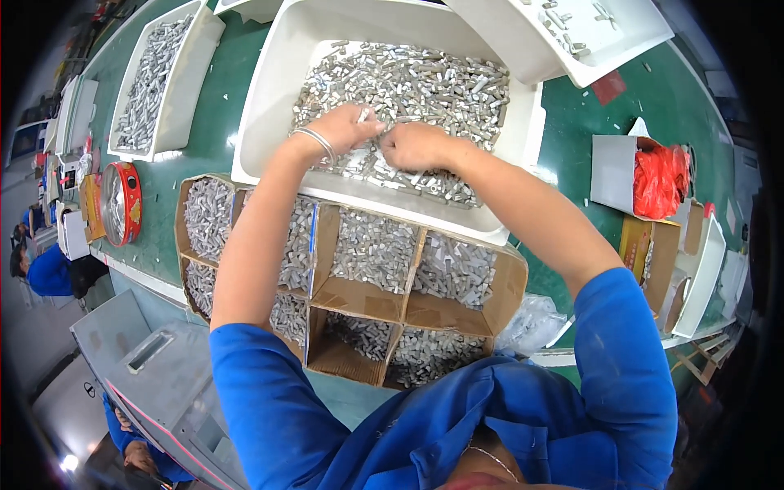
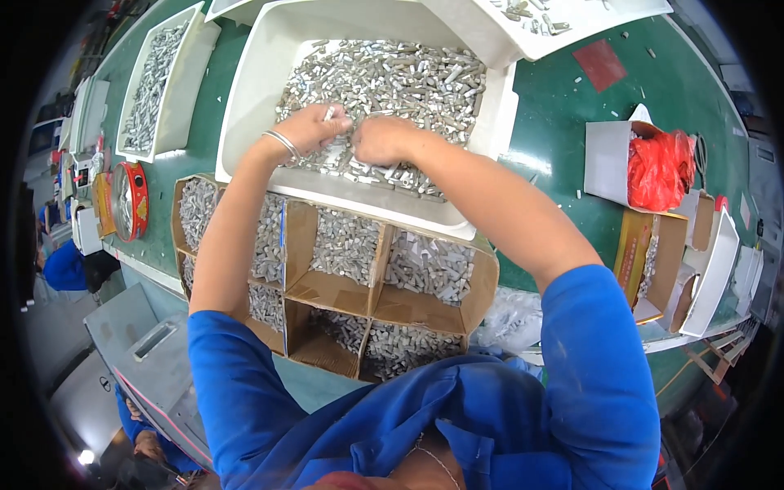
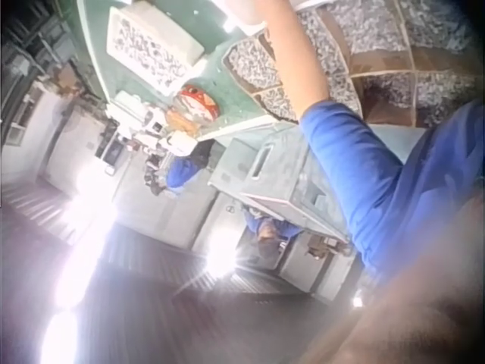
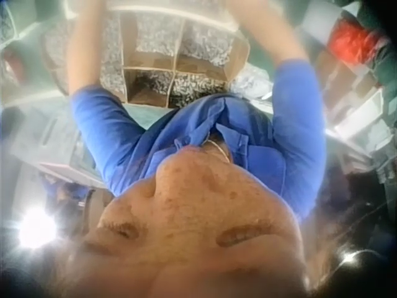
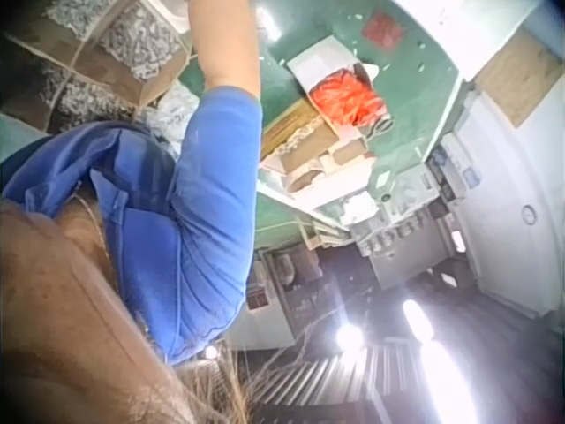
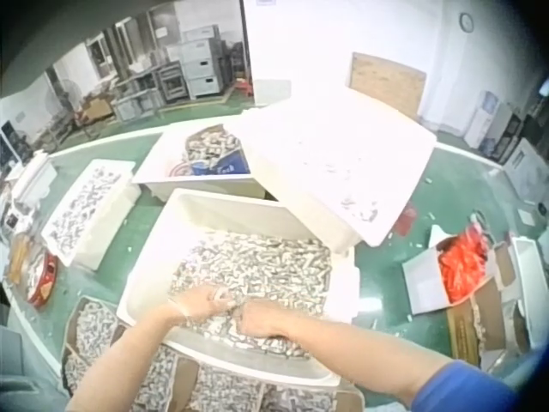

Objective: The person sorts small metal parts by hand, transferring them from a large white plastic bin into separate sorting boxes.

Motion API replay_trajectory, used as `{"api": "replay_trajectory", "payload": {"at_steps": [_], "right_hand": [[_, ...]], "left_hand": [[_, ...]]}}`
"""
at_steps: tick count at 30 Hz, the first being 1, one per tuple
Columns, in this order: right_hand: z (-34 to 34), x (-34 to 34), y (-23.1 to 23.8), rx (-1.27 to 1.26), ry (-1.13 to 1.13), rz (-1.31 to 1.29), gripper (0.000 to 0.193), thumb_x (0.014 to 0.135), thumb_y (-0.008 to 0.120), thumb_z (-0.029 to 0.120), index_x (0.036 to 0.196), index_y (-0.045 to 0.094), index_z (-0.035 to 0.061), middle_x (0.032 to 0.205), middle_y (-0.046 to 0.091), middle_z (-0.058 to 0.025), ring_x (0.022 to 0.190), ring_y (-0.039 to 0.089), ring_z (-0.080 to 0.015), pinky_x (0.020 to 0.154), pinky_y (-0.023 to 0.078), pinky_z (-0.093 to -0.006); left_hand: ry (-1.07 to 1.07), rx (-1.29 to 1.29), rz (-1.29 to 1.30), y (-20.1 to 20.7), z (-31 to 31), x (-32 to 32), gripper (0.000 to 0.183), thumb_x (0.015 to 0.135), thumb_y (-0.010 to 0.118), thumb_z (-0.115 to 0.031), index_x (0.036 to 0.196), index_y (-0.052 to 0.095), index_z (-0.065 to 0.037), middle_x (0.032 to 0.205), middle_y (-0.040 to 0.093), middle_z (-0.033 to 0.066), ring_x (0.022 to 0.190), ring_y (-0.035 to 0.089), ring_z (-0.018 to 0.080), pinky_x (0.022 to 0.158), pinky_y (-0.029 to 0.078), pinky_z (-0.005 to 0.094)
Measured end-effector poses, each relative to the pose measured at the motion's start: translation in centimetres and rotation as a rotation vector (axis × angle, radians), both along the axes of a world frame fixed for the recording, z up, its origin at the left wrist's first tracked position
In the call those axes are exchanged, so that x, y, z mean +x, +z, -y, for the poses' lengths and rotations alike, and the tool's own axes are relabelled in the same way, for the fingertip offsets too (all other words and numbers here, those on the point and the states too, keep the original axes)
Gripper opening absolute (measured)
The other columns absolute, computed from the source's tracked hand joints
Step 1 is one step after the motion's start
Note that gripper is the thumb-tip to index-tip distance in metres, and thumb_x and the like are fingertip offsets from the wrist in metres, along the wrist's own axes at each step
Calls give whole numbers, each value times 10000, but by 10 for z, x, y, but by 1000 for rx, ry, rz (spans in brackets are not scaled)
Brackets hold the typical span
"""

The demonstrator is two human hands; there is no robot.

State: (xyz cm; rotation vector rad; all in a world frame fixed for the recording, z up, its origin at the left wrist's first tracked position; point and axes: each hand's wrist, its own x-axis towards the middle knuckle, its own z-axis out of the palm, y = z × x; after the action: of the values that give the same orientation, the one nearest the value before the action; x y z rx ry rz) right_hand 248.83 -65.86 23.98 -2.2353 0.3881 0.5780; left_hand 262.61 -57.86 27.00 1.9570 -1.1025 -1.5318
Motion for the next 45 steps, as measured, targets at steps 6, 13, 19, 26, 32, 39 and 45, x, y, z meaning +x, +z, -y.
{"api": "replay_trajectory", "payload": {"at_steps": [6,13,19,26,32,39,45], "right_hand": [[-8,-7,6,-199,192,38,143,730,472,143,787,600,112,846,599,-86,841,565,-236,695,431,-362],[3,-9,17,-83,207,-145,245,657,502,31,863,587,132,836,584,-80,823,550,-230,693,427,-336],[1,-10,2,-163,287,-141,234,682,505,94,888,604,42,890,594,-123,837,572,-247,702,446,-352],[8,-7,1,-186,324,-196,234,674,509,99,872,597,9,853,601,-128,811,576,-257,680,442,-357],[27,1,10,975,-530,-50,142,754,437,181,650,413,88,530,350,43,380,271,-10,296,178,-168],[20,7,-3,717,-432,28,161,793,485,210,797,560,68,564,457,4,419,372,-49,357,321,-213],[-4,1,-13,-303,146,250,153,732,500,181,823,608,124,820,595,-86,793,578,-242,647,444,-380]], "left_hand": [[-78,25,68,-11,-7,10,113,777,530,-178,761,513,-67,584,453,-26,519,359,54,467,306,214],[-491,-128,205,-27,-12,-6,150,741,532,-159,848,553,-55,722,577,77,675,529,176,648,413,308],[-745,155,391,-24,-2,-21,238,733,521,-228,907,546,-67,826,584,153,765,544,287,708,410,350],[-650,60,508,-31,-11,-9,271,758,525,-227,953,513,-39,850,570,169,763,539,288,694,406,343],[-61,65,46,-3,-12,14,270,796,499,-258,932,491,-25,692,513,62,649,491,180,611,401,302],[-237,31,93,-9,-27,4,208,842,448,-246,930,488,-62,650,499,5,569,431,102,539,362,256],[-512,169,150,-16,-19,-6,172,752,547,-148,907,544,-74,690,547,47,628,494,176,622,393,303]]}}
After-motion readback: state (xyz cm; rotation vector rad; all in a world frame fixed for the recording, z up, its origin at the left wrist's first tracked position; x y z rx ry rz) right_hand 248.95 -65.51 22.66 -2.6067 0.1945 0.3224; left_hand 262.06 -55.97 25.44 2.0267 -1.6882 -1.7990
